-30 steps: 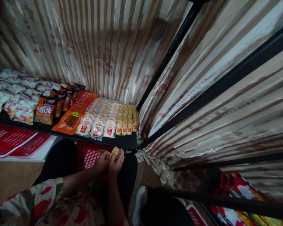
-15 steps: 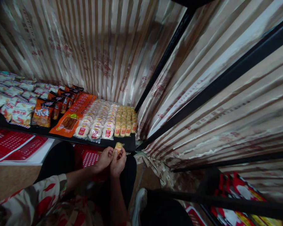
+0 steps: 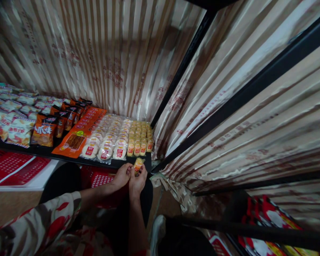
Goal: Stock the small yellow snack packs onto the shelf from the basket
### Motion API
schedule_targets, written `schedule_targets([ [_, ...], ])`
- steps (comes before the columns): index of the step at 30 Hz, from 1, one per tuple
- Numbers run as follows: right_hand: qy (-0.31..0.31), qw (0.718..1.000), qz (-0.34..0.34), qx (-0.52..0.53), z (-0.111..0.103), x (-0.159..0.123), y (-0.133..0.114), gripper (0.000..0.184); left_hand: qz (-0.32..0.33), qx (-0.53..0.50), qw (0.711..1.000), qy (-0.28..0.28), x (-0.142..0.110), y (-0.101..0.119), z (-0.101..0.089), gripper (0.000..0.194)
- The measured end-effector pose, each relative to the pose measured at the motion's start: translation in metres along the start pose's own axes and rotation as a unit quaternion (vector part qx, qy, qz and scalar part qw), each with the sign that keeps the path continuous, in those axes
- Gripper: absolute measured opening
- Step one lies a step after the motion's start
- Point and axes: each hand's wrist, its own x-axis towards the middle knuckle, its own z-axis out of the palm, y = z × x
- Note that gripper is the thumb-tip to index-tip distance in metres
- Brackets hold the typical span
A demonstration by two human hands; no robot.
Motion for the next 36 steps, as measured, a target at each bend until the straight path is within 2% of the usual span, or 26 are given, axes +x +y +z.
schedule_targets([
  [7,0.015,0.999,-0.01,-0.031,0.001,0.013,0.002,0.055,-0.001,0.022,0.999,-0.026,0.01,0.012,-0.002,0.03],
  [15,0.019,0.997,-0.022,-0.07,0.006,0.02,0.009,0.058,-0.029,0.001,0.998,-0.055,0.025,0.006,0.01,0.027],
  [19,0.027,0.996,-0.024,-0.087,0.008,0.023,0.012,0.059,-0.035,0.008,0.998,-0.05,0.029,0.006,0.013,0.026],
  [24,0.033,0.994,-0.034,-0.097,0.008,0.027,0.014,0.057,-0.062,0.003,0.996,-0.063,0.033,0.01,0.015,0.029],
  [32,0.07,0.992,-0.067,-0.083,0.014,0.037,0.019,0.054,-0.066,-0.014,0.994,-0.082,0.041,0.021,0.017,0.029],
  [36,0.078,0.992,-0.06,-0.079,0.018,0.044,0.021,0.055,-0.074,0.005,0.994,-0.083,0.047,0.023,0.017,0.028],
])
